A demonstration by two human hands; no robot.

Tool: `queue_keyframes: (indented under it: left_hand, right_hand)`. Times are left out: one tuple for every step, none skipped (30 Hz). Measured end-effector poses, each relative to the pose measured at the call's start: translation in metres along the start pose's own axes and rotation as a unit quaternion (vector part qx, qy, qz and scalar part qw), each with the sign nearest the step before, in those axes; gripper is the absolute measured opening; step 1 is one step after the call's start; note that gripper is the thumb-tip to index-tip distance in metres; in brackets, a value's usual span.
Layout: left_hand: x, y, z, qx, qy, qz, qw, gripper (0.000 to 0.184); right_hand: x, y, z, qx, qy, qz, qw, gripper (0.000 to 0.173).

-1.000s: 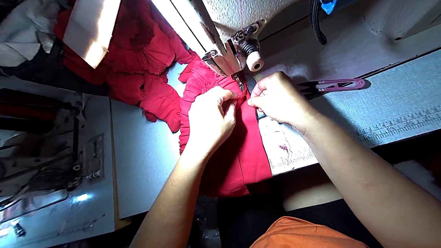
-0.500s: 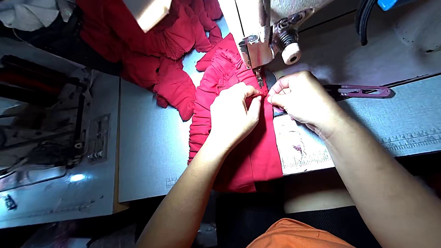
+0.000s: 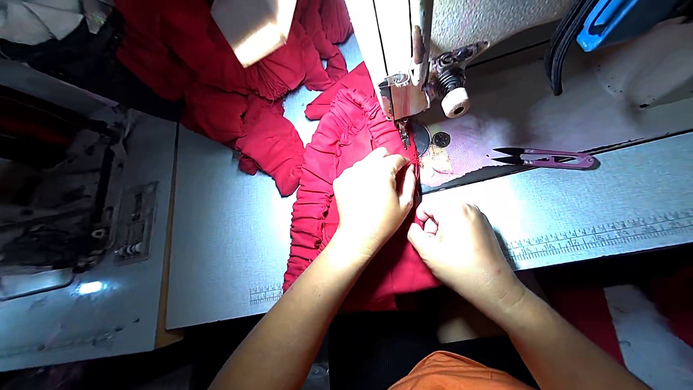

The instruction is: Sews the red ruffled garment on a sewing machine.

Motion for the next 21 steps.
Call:
queue_keyframes:
  left_hand:
    - [-0.004,-0.001,0.0,-0.005,0.012,0.007,1.0,0.019]
    - [-0.007,-0.001,0.001,-0.009,0.022,0.012,1.0,0.017]
    - [-0.009,-0.002,0.002,-0.009,0.029,0.014,0.999,0.016]
    - [-0.011,-0.002,0.003,-0.009,0.038,0.016,0.999,0.015]
    - [-0.013,-0.003,0.005,-0.009,0.044,0.018,0.999,0.016]
    - [-0.015,-0.004,0.006,-0.006,0.049,0.017,0.999,0.016]
    - [-0.016,-0.005,0.006,-0.004,0.049,0.018,0.999,0.016]
    - [-0.018,-0.007,0.006,-0.005,0.043,0.019,0.999,0.015]
    - [-0.02,-0.008,0.006,-0.008,0.037,0.022,0.999,0.017]
    - [-0.021,-0.01,0.007,-0.01,0.031,0.026,0.999,0.019]
    - [-0.023,-0.01,0.007,-0.009,0.026,0.03,0.999,0.021]
    - [-0.024,-0.011,0.008,-0.003,0.024,0.031,0.999,0.023]
    - [-0.025,-0.012,0.008,0.008,0.024,0.028,0.999,0.026]
    - [-0.026,-0.012,0.008,0.02,0.024,0.023,0.999,0.027]
    - [-0.026,-0.012,0.008,0.034,0.022,0.016,0.999,0.026]
    - [-0.025,-0.012,0.007,0.043,0.022,0.013,0.999,0.023]
    - [-0.024,-0.012,0.007,0.049,0.019,0.012,0.999,0.018]
    - [-0.023,-0.011,0.007,0.051,0.016,0.012,0.999,0.014]
    - [-0.023,-0.01,0.006,0.045,0.017,0.015,0.999,0.012]
    - [-0.022,-0.01,0.005,0.039,0.016,0.017,0.999,0.011]
    - [-0.021,-0.009,0.004,0.037,0.015,0.018,0.999,0.012]
  right_hand:
    - [-0.001,0.0,0.0,-0.002,-0.002,0.0,1.0,0.02]
    - [-0.001,0.0,0.0,-0.002,-0.004,0.0,1.0,0.022]
    - [-0.001,-0.001,0.0,-0.003,-0.006,-0.001,1.0,0.022]
    - [-0.001,-0.002,0.0,-0.002,-0.007,-0.002,1.0,0.022]
    - [-0.001,-0.004,0.0,0.003,-0.008,-0.003,1.0,0.022]
    - [-0.001,-0.006,0.001,0.006,-0.008,-0.004,1.0,0.02]
    - [-0.001,-0.009,0.001,0.006,-0.006,-0.004,1.0,0.019]
    - [0.0,-0.013,0.002,-0.002,-0.006,-0.005,1.0,0.019]
    - [0.002,-0.019,0.002,-0.017,-0.015,-0.008,1.0,0.019]
    - [0.005,-0.026,0.002,-0.036,-0.031,-0.013,0.999,0.019]
    - [0.01,-0.034,0.003,-0.051,-0.047,-0.022,0.997,0.019]
    - [0.014,-0.042,0.005,-0.062,-0.061,-0.031,0.996,0.019]
    - [0.017,-0.049,0.008,-0.068,-0.064,-0.043,0.995,0.019]
    - [0.018,-0.055,0.01,-0.066,-0.054,-0.052,0.995,0.019]
    - [0.018,-0.06,0.013,-0.054,-0.031,-0.056,0.996,0.019]
    - [0.017,-0.065,0.016,-0.035,0.006,-0.056,0.998,0.019]
    - [0.016,-0.069,0.018,-0.016,0.051,-0.06,0.997,0.019]
    - [0.015,-0.072,0.019,0.0,0.096,-0.07,0.993,0.019]
    - [0.015,-0.075,0.019,0.014,0.138,-0.08,0.987,0.019]
    - [0.013,-0.075,0.017,0.031,0.178,-0.09,0.98,0.019]
    - [0.011,-0.072,0.012,0.045,0.209,-0.096,0.972,0.02]
Point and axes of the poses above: each hand's wrist, its own y-axis towards the middle knuckle, its own z-axis out of the palm, x = y × z, the point moved 9 cm from there along y, towards the middle knuckle, and after that the axes turned 7 degrees about x, right-handed, at the moved point
